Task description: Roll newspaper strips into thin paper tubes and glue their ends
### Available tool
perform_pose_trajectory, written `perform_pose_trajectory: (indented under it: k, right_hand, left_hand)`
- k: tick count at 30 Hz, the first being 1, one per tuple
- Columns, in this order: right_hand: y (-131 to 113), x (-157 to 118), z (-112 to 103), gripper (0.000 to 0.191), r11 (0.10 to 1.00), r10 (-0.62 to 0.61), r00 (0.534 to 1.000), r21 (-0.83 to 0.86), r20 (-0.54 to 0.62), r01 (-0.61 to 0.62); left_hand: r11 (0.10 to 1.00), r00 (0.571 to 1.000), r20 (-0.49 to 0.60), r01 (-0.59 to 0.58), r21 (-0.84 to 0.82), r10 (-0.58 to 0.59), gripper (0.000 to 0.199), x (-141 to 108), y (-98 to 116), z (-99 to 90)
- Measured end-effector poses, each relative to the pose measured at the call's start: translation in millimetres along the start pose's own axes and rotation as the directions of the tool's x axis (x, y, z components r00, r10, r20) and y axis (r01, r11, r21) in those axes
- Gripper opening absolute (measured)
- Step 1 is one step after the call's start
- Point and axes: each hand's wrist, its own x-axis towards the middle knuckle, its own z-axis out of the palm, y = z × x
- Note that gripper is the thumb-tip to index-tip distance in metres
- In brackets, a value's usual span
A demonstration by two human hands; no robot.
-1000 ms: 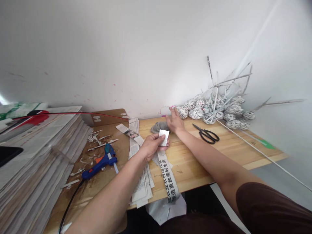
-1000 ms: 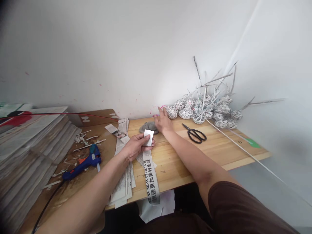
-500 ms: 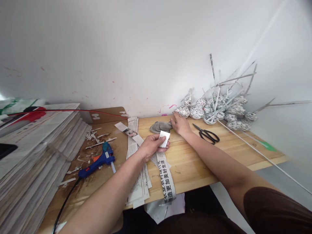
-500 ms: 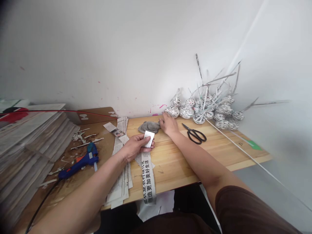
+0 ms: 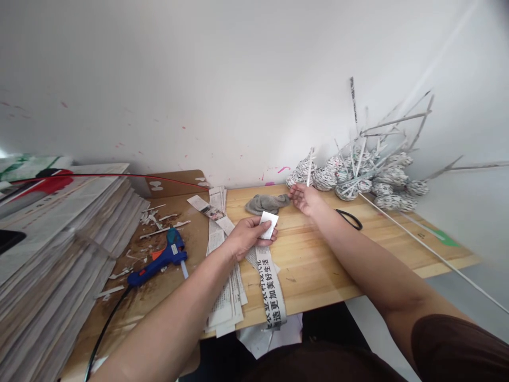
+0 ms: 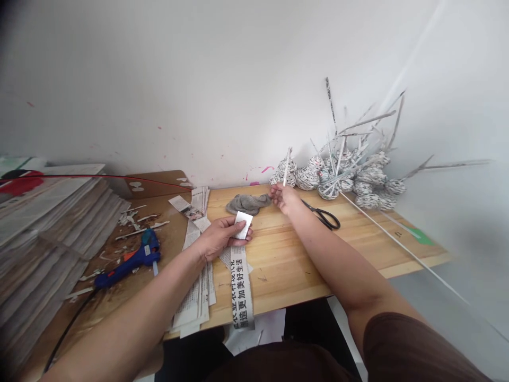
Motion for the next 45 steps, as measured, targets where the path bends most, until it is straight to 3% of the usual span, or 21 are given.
perform_pose_trajectory:
  k: [3, 6, 8, 10, 11, 13, 17, 24, 33, 37, 42, 45]
  right_hand:
    - [-6, -36, -6, 0.025, 0.976, 0.118, 0.991, 0.176, 0.066, -0.128]
    - [4, -102, -20, 0.025, 0.924, 0.177, 0.965, 0.305, 0.193, -0.230]
    - [19, -150, -32, 0.023, 0.744, 0.246, 0.864, 0.486, 0.440, -0.459]
    - [35, -190, -46, 0.024, 0.633, 0.232, 0.773, 0.511, 0.591, -0.581]
    - [43, -204, -52, 0.025, 0.602, 0.217, 0.752, 0.521, 0.623, -0.605]
    - [54, -222, -64, 0.026, 0.567, 0.207, 0.756, 0.554, 0.621, -0.610]
    - [68, -235, -81, 0.019, 0.547, 0.210, 0.807, 0.618, 0.552, -0.565]
    - [83, -249, -99, 0.014, 0.525, 0.286, 0.826, 0.642, 0.486, -0.559]
    - [68, -236, -81, 0.006, 0.561, 0.263, 0.864, 0.661, 0.429, -0.499]
    - [66, -235, -81, 0.004, 0.535, 0.251, 0.848, 0.663, 0.467, -0.524]
    - [76, -245, -95, 0.009, 0.481, 0.307, 0.771, 0.608, 0.558, -0.632]
    - [75, -244, -97, 0.013, 0.479, 0.328, 0.768, 0.604, 0.550, -0.637]
  left_hand:
    - [1.000, 1.000, 0.002, -0.017, 0.003, 0.017, 0.026, 0, 1, -1.2]
    - [1.000, 1.000, -0.002, -0.017, 0.010, 0.017, 0.024, -1, 1, -1.1]
    - [1.000, 1.000, -0.012, -0.010, 0.014, 0.010, 0.023, -1, 1, -0.3]
    - [1.000, 1.000, -0.024, -0.009, 0.014, 0.009, 0.022, -1, 1, 0.7]
    - [1.000, 0.999, -0.030, -0.011, 0.014, 0.011, 0.022, -2, 1, 1.1]
    - [1.000, 0.999, -0.032, -0.020, 0.015, 0.020, 0.021, -2, 2, 1.8]
    - [0.999, 0.999, -0.025, -0.035, 0.023, 0.036, 0.020, -3, 4, 1.7]
    - [0.999, 0.999, -0.020, -0.035, 0.016, 0.035, 0.022, -3, 2, -0.3]
    - [0.999, 0.999, -0.015, -0.040, 0.024, 0.040, 0.027, -1, -1, 0.5]
    - [0.999, 0.999, -0.022, -0.042, 0.024, 0.043, 0.028, -2, -1, 0.2]
    - [0.999, 0.997, -0.059, -0.042, 0.011, 0.042, 0.022, -2, 2, 1.6]
    - [0.999, 0.996, -0.078, -0.043, -0.008, 0.042, 0.019, -2, 3, 3.0]
